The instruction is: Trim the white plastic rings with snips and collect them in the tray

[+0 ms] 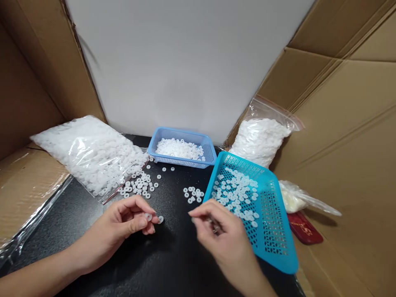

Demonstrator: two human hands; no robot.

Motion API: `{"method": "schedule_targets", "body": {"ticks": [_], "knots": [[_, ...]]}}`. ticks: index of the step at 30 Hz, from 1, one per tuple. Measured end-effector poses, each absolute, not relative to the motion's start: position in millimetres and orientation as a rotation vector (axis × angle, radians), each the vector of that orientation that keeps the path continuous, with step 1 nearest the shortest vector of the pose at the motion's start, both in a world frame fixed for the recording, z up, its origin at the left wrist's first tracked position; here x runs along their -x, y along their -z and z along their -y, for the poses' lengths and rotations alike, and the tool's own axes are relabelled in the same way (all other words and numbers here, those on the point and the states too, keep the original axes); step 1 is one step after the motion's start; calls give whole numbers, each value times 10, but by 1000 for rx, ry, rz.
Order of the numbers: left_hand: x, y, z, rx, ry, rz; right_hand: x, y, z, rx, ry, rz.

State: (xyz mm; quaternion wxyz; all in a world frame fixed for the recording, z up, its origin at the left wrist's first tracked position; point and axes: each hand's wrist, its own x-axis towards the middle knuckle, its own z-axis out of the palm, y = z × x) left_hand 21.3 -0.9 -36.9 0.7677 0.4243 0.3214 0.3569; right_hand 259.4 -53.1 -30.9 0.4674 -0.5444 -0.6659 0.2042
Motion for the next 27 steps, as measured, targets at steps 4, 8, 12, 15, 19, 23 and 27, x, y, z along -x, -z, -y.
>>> {"method": "schedule_targets", "body": {"ticks": [4,8,12,15,19,23,27], "knots": [[-215,364,21,-1011,-737,-744,-2217,375,539,1200,-625,1564],[-239,347,45,-976,-645,-785,-2061,429,493,1104,-613,1557],[-258,367,56,-977,-571,-785,-2020,481,482,1078,-564,1613],[-260,381,58,-1002,-591,-758,-1996,499,505,1038,-537,1662],[-255,360,56,-1036,-603,-749,-1977,466,527,979,-501,1713],[-251,317,62,-1073,-613,-756,-1972,424,518,945,-435,1722],[-212,301,79,-1263,-627,-757,-1977,445,513,961,-594,1592]]}}
